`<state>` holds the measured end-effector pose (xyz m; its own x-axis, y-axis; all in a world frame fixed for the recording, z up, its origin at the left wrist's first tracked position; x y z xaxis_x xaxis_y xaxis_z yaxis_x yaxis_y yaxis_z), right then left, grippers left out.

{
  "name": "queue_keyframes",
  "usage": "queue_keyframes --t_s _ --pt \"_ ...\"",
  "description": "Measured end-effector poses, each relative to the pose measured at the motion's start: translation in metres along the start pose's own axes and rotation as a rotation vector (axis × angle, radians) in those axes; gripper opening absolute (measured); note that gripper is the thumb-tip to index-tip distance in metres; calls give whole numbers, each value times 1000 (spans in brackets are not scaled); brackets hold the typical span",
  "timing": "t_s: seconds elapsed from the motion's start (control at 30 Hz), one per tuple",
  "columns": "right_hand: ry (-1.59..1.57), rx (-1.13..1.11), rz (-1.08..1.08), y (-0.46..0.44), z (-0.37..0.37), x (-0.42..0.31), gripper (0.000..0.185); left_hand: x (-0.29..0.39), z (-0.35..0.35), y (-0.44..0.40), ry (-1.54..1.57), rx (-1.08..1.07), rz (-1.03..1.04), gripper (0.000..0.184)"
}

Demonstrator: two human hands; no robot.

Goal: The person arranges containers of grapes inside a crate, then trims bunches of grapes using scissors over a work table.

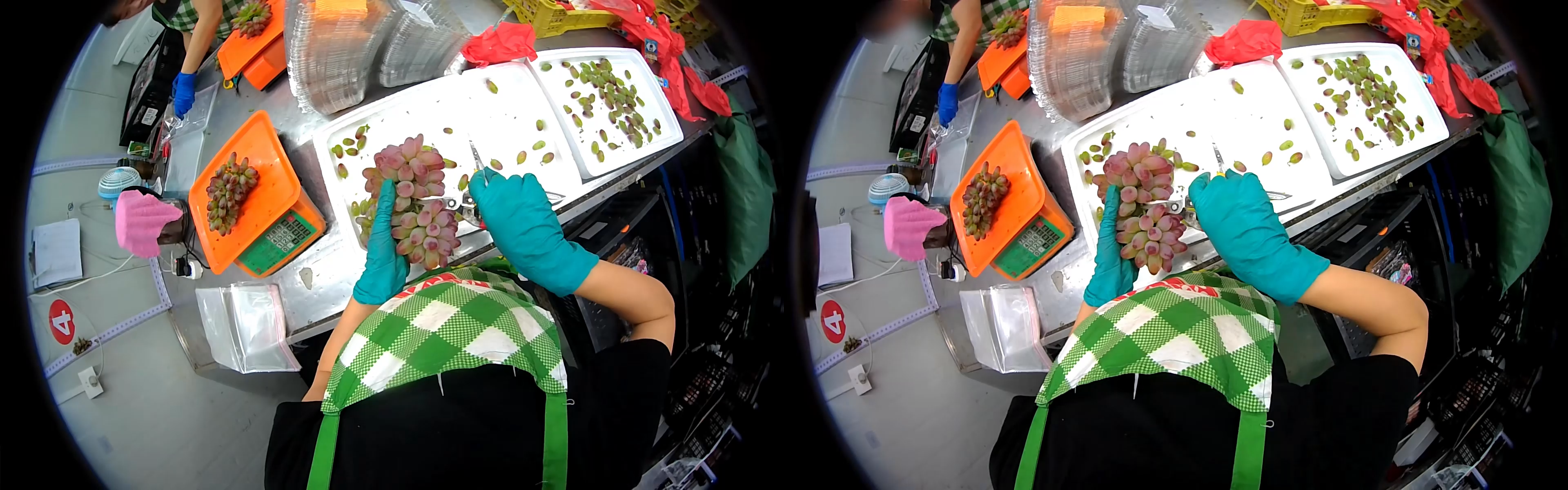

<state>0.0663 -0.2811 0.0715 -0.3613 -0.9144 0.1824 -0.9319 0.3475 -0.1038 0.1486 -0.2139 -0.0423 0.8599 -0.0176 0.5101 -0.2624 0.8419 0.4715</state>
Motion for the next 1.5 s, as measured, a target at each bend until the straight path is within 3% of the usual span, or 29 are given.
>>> queue_keyframes --t_s 0.17,0.27,0.37,0.47,0.57,0.67,0.97,1.17,1.5 --pt "-68 58 -26 0 -1 2 23 6 4 4 -51 40 58 52" --pt "-226 -24 -6 0 2 6 22 14 12 9 -98 61 104 52" --pt "-234 -20 4 2 -4 7 7 15 11 10 -83 39 113 53" --pt "-263 12 43 2 -14 11 7 14 20 14 -65 22 28 54" --pt "-108 -9 9 7 -14 9 31 12 19 8 -67 -45 50 55" --pt "-118 -14 29 6 -10 12 37 8 17 9 -62 9 15 56" --pt "-36 105 33 0 -14 6 26 7 13 11 -65 9 8 56" --pt "54 0 23 -5 -6 4 22 7 13 6 -39 -2 56 56" --pt "-36 113 -25 -1 -10 7 18 5 14 8 -48 -45 21 57"
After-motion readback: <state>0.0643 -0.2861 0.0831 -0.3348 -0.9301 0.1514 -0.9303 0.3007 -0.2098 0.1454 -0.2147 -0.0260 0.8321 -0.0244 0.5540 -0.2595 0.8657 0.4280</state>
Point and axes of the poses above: each hand's wrist, its own y-axis away from the middle knuckle, its own z-axis out of the palm, x = y × z, the point moved 10 cm from there along -y, towards the middle knuckle, and after that the axes turned 3 degrees about x, right-handed, at the moved point
